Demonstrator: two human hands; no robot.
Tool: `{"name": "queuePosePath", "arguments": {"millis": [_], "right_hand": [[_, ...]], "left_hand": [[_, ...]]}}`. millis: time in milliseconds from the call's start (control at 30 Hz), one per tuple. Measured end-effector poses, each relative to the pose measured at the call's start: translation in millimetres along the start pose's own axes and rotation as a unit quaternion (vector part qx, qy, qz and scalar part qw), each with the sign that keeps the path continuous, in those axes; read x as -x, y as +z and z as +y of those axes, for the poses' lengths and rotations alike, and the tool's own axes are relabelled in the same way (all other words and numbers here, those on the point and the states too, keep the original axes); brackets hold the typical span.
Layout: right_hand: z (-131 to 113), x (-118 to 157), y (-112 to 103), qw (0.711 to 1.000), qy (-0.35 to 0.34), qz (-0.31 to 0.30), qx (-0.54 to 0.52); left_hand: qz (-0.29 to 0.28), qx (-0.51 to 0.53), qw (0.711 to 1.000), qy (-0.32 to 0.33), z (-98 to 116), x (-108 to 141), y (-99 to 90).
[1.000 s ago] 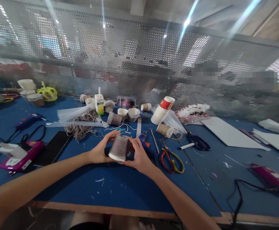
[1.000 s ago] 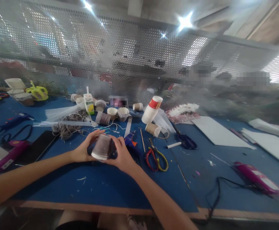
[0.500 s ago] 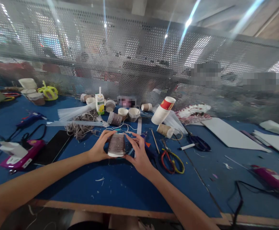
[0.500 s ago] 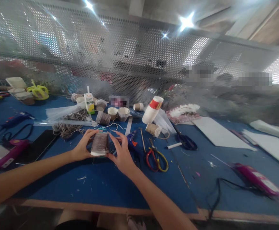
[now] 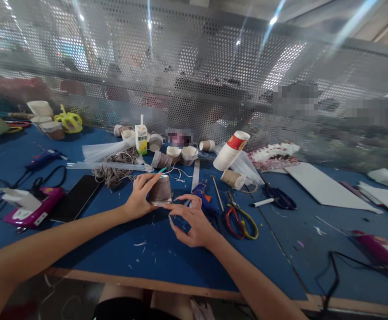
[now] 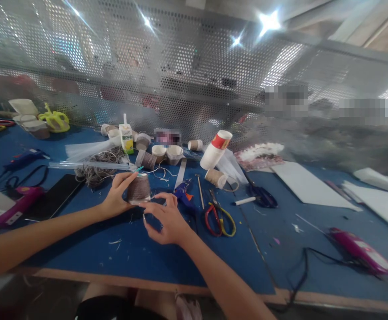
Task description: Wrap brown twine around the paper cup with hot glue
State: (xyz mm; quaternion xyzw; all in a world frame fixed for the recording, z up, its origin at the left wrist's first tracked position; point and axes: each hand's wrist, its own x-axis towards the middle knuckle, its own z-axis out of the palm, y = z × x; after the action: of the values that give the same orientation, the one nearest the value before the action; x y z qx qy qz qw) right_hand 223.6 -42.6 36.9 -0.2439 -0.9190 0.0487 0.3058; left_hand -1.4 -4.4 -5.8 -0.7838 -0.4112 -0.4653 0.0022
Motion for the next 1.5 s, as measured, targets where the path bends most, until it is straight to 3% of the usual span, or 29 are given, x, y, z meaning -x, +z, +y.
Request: {"name": "queuePosePath", "arguments": {"millis": [300,500,667,833,900,1033,1133,1300,1500], "right_hand": [[-5.3,-2.4,0.2,0.996,0.074,-0.048,0.013],[-3.0,1.2,-0.9,0.998,0.054,-0.035,-0.025],[-8.0,-4.7,-0.3,0.998,0.022,-0.055,0.007],[-10.7,-7.6,3.3,0.995,0.071,-0.072,0.017],[-9.0,-5.2,2.6,0.997,0.066,-0.046,-0.016],[-4.1,-0.5,-2.3,0.989,0.083,0.091,-0.086],[-0.7,-1.8,-3.8,0.978,0.104,0.164,-0.069],[6.9,-4.3,6.3,0.989,0.100,0.104,-0.012],[16.0,2.3,16.3,0.992,0.119,0.050,0.010]], "left_hand": [[0.013,0.009,1.000,-0.016,1.8,-0.9,-1.4],[0.000,0.017,0.999,-0.028,1.3,-0.8,-1.0],[-0.002,-0.005,1.000,-0.011,1.0,-0.1,0.6],[-0.009,-0.010,1.000,-0.006,0.8,0.1,0.8],[-0.012,-0.009,1.000,-0.018,1.2,-0.5,0.5],[0.001,0.041,0.999,-0.029,1.9,-2.1,-0.6],[-0.011,0.104,0.993,-0.050,0.8,-2.7,-1.3],[-0.026,0.183,0.981,-0.049,-2.2,-1.6,0.5],[-0.074,0.218,0.973,0.019,-1.4,0.6,-0.8]]}}
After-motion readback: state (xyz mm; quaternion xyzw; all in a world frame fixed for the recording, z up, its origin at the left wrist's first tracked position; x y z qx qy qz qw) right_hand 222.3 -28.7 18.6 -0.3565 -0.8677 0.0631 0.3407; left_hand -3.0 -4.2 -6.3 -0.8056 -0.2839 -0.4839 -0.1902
